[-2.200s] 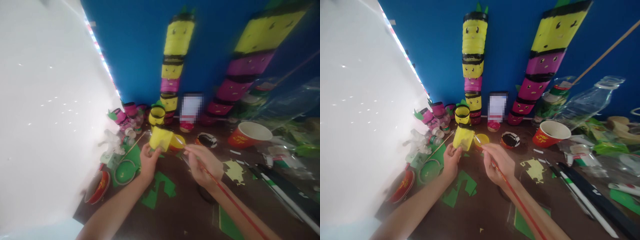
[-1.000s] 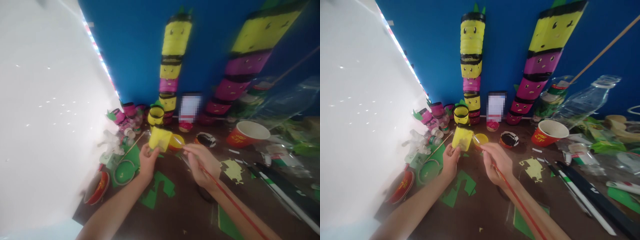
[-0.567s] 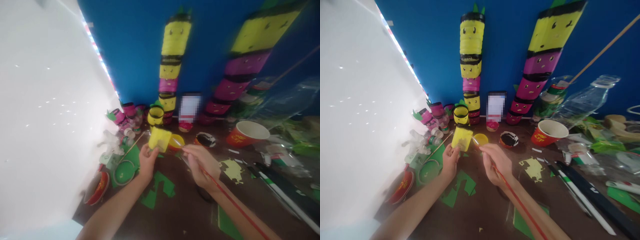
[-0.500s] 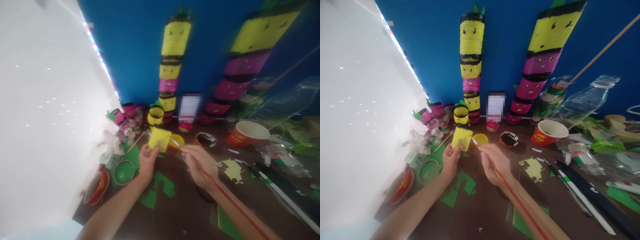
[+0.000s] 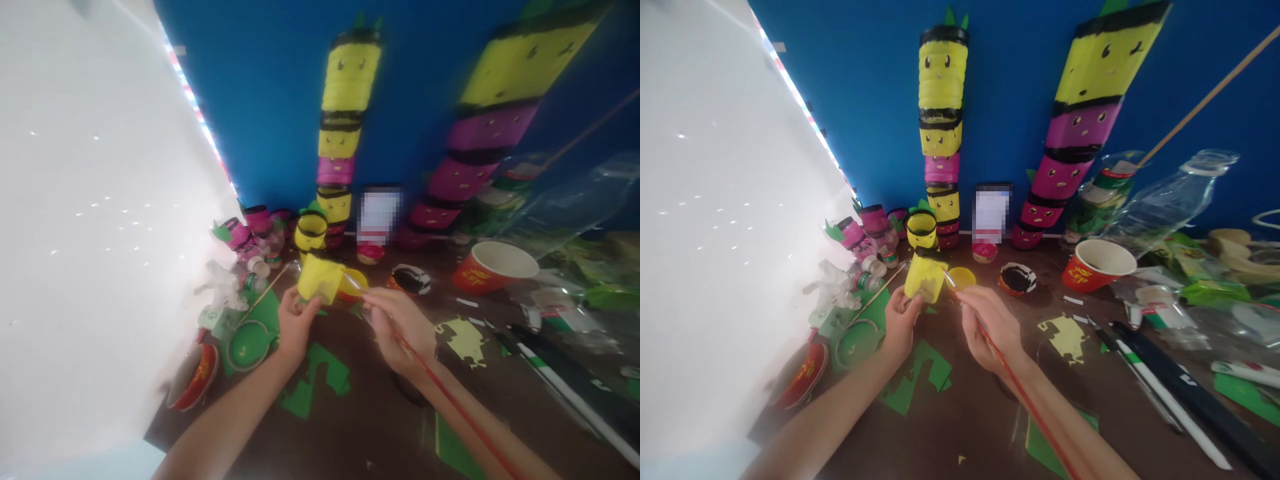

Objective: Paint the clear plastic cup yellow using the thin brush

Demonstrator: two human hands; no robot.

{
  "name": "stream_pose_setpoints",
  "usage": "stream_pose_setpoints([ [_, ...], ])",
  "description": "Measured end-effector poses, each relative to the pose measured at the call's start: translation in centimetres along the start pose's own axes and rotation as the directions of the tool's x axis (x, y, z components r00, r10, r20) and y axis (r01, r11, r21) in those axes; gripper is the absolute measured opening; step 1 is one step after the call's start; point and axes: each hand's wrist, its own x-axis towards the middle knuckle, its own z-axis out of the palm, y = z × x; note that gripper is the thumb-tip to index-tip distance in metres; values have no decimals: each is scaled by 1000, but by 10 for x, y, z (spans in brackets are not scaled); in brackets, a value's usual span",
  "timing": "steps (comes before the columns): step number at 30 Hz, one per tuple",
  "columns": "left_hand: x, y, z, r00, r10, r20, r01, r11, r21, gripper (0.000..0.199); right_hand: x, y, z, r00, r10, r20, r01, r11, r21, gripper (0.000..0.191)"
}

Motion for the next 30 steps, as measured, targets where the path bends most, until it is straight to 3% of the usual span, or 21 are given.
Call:
stream_pose_setpoints([
  [4, -1, 2, 1, 1000, -4, 3, 4, 1000, -2, 44, -1, 1, -1, 1000, 5, 13, -5, 1000, 10, 25],
  [9, 0, 2, 1, 1000, -2, -11, 2, 1000, 4, 44, -3, -1, -6, 990, -18, 143, -2, 991, 136, 22],
  [15, 0, 0, 0, 1000, -14, -15, 14, 1000, -10, 46, -2, -1, -3, 1000, 14, 22, -16, 998, 60, 26],
  [19, 0, 2, 0, 1000, -13, -11, 13, 1000, -9, 43, -2, -1, -4, 991, -10, 136, -9, 991, 136, 22],
  [25, 1, 2, 0, 1000, -22, -7, 22, 999, -40, 41, -3, 0, -4, 999, -10, -36, 12, 998, 54, 26],
  [30, 0, 4, 2, 999, -36, -40, 34, 998, -46, 44, -3, 3, 0, 998, -26, -56, 28, 999, 37, 28],
])
